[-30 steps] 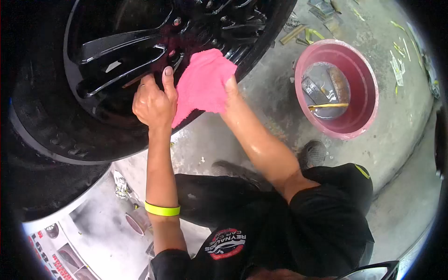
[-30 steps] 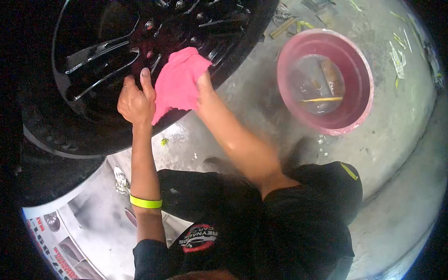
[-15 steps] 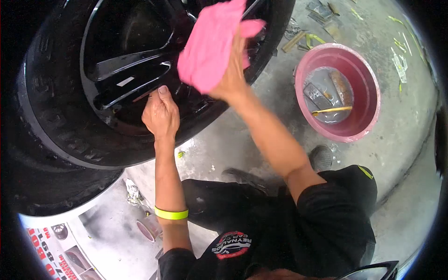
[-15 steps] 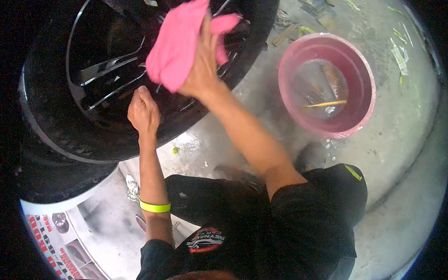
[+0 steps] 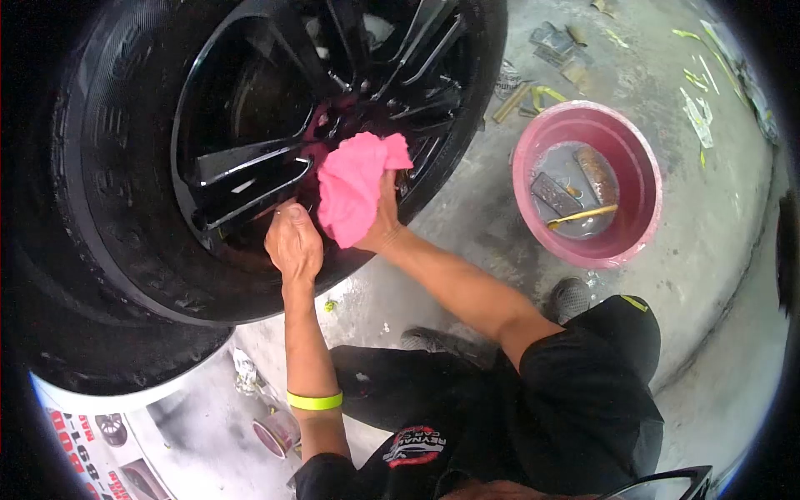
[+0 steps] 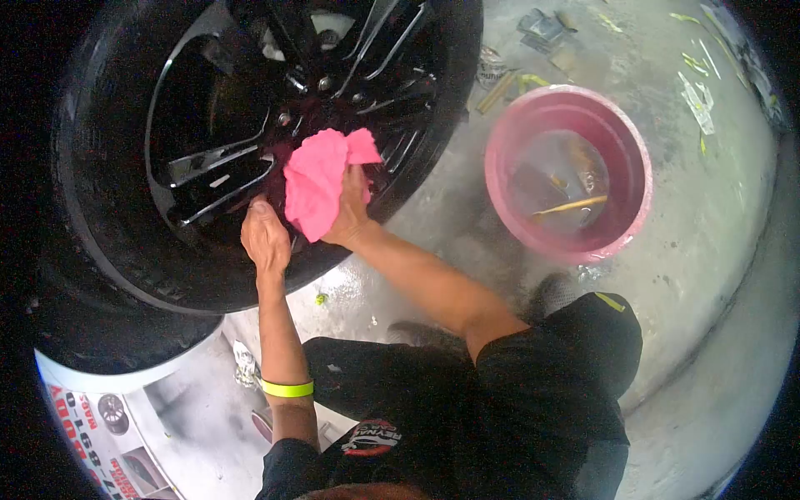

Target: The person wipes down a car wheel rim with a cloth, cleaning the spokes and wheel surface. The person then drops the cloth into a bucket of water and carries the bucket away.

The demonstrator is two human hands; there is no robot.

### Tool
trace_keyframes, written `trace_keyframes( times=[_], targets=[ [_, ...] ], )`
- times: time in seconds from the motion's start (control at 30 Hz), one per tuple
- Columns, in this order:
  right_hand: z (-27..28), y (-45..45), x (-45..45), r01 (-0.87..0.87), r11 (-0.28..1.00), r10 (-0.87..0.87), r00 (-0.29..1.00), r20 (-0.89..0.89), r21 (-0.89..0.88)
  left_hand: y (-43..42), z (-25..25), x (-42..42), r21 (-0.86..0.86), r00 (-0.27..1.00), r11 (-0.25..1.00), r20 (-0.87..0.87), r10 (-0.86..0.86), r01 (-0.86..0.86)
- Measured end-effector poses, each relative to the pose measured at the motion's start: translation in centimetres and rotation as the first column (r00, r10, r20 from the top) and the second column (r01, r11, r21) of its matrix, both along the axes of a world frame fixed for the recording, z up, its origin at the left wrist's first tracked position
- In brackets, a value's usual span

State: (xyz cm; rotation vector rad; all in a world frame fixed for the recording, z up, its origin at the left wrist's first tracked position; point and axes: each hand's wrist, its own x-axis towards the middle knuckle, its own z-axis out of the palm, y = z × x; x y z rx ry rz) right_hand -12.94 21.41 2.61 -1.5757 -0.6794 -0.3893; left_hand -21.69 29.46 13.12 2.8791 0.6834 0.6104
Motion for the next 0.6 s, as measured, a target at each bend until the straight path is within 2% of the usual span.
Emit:
trace_keyframes(
  times=[0.07, 0.2, 0.23, 0.3, 0.33, 0.37, 0.4, 0.43, 0.47, 0.5, 0.53, 0.57, 0.6],
  targets=[
    [0.9, -1.6, 1.6, 0.169, 0.982, -0.166, 0.985, 0.044, -0.088, -0.2, 0.0, 0.3, 0.047, 0.999, 0.998, 0.004, 0.043, -0.043],
    [0.7, -1.3, 0.9, 0.083, 0.996, -0.084, 0.994, 0.072, 0.02, -0.1, -0.3, 0.0, 0.05, 0.998, 0.997, -0.018, 0.057, -0.056],
    [2.5, -1.3, -0.9, 0.03, 0.966, 0.003, 0.992, -0.126, 0.257, -0.2, -0.3, 0.1, 0.056, 0.995, 0.995, -0.048, 0.082, -0.079],
    [2.0, 0.3, -2.5, 0.003, 0.969, 0.04, 0.985, -0.17, 0.248, -0.3, -0.1, 0.4, 0.072, 0.993, 0.994, -0.076, 0.092, -0.087],
    [1.9, 0.2, -2.5, -0.081, 0.962, 0.133, 0.973, -0.189, 0.259, -0.2, -0.1, 0.3, 0.057, 0.997, 0.997, -0.041, 0.06, -0.058],
    [1.6, 0.2, -2.3, -0.07, 0.961, 0.123, 0.974, -0.189, 0.267, 0.1, -0.1, 0.2, 0.042, 0.999, 0.999, -0.01, 0.033, -0.032],
    [1.1, 0.1, -2.1, -0.201, 0.919, 0.292, 0.925, -0.242, 0.339, 0.7, -0.5, 0.1, 0.073, 0.998, 0.996, 0.032, -0.051, 0.049],
    [0.6, -0.3, -1.9, -0.328, 0.851, 0.46, 0.842, -0.282, 0.41, 0.6, -0.4, 0.2, 0.068, 0.998, 0.997, 0.034, -0.045, 0.043],
    [2.6, -2.5, -0.4, -0.175, 0.942, 0.205, 0.976, -0.079, 0.287, 0.3, -0.2, 0.4, 0.059, 1.0, 0.998, 0.0, 0.002, -0.002],
    [5.0, -3.4, 0.2, -0.049, 0.857, 0.158, 0.972, -0.172, 0.512, 0.0, 0.0, 0.3, 0.047, 0.998, 0.997, -0.039, 0.056, -0.054],
    [6.2, -3.8, 2.0, 0.207, 0.875, -0.17, 0.978, -0.123, 0.436, -0.1, 0.0, 0.2, 0.035, 0.994, 0.995, -0.059, 0.093, -0.091],
    [7.3, -3.3, 3.2, 0.102, 0.585, 0.178, 0.952, -0.25, 0.805, -0.4, 0.3, 0.3, 0.027, 0.991, 0.993, -0.068, 0.116, -0.114],
    [6.7, -3.4, 5.6, -0.018, 0.5, 0.388, 0.899, -0.205, 0.866, -0.9, 0.6, 0.5, 0.023, 0.991, 0.993, -0.065, 0.117, -0.116]
  ],
)
